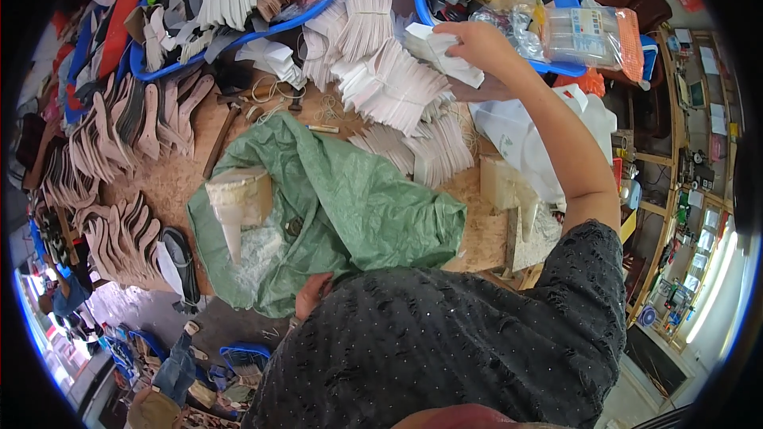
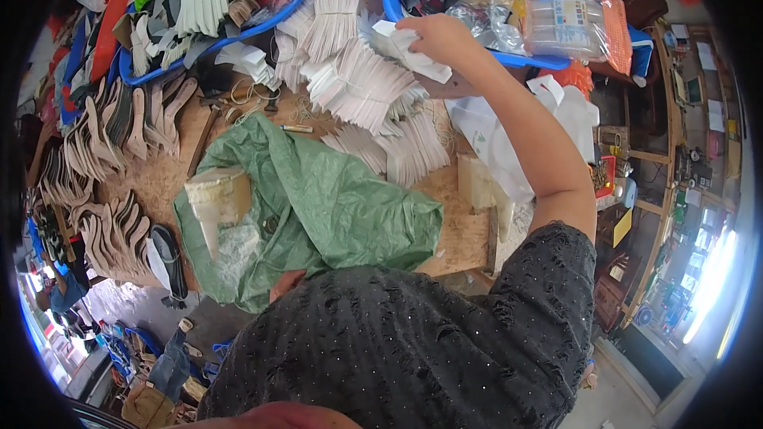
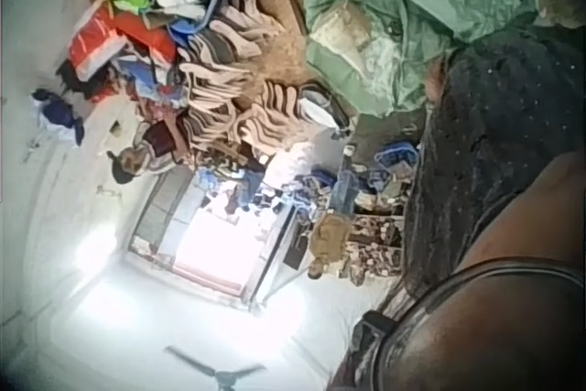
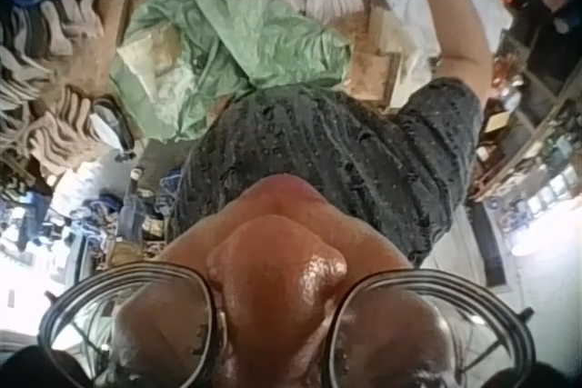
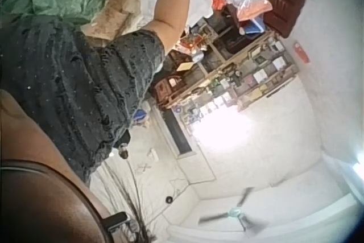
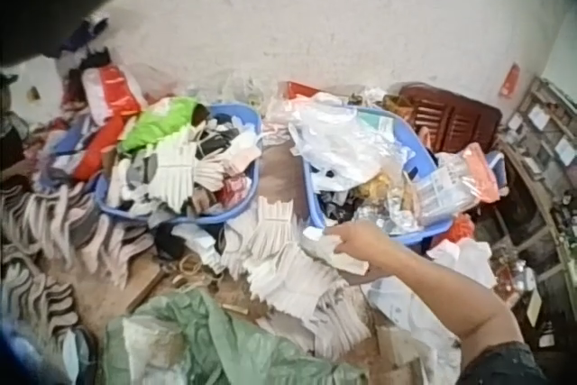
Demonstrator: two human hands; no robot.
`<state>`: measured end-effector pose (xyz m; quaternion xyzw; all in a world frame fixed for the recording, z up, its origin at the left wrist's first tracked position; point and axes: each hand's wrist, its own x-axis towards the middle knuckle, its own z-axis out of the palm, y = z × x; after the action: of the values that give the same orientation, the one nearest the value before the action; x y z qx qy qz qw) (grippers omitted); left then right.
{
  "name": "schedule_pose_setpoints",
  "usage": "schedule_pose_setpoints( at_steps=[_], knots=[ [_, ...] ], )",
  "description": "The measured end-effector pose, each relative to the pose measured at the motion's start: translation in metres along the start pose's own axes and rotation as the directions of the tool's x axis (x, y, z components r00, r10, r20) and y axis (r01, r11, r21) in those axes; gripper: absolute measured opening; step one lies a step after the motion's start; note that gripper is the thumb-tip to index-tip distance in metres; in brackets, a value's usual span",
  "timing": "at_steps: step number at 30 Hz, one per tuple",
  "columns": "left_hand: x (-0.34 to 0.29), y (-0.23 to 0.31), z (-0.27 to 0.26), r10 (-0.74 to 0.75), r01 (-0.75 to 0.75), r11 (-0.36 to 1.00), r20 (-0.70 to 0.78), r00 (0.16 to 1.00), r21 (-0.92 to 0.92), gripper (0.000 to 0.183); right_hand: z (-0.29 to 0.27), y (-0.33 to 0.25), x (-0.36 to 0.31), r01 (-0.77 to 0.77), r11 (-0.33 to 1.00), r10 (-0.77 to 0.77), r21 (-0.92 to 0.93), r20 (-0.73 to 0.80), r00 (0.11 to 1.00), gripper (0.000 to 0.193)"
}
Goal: The person sorts and organizes various shoe uppers, shoe lasts, elastic bands, and shoe soles by hand at a manufacturing workstation, placing them into storage bins.
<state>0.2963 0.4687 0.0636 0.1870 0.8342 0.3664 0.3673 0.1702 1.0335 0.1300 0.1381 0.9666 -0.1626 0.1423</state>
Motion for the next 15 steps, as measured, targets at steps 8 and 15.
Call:
schedule_pose_setpoints(
  at_steps=[8,15],
  knots=[
    [-0.022,-0.020,0.004,0.124,-0.123,0.992,-0.039,0.991,0.030,0.025,-0.060,0.046,-0.030,0.039,0.811,0.210,0.583,-0.352,0.912,0.050],
    [-0.033,-0.040,0.008,0.248,-0.249,0.968,-0.056,0.967,-0.005,0.026,-0.007,0.072,0.005,-0.061,0.997,0.072,0.039,-0.645,0.760,0.084]
  ],
)
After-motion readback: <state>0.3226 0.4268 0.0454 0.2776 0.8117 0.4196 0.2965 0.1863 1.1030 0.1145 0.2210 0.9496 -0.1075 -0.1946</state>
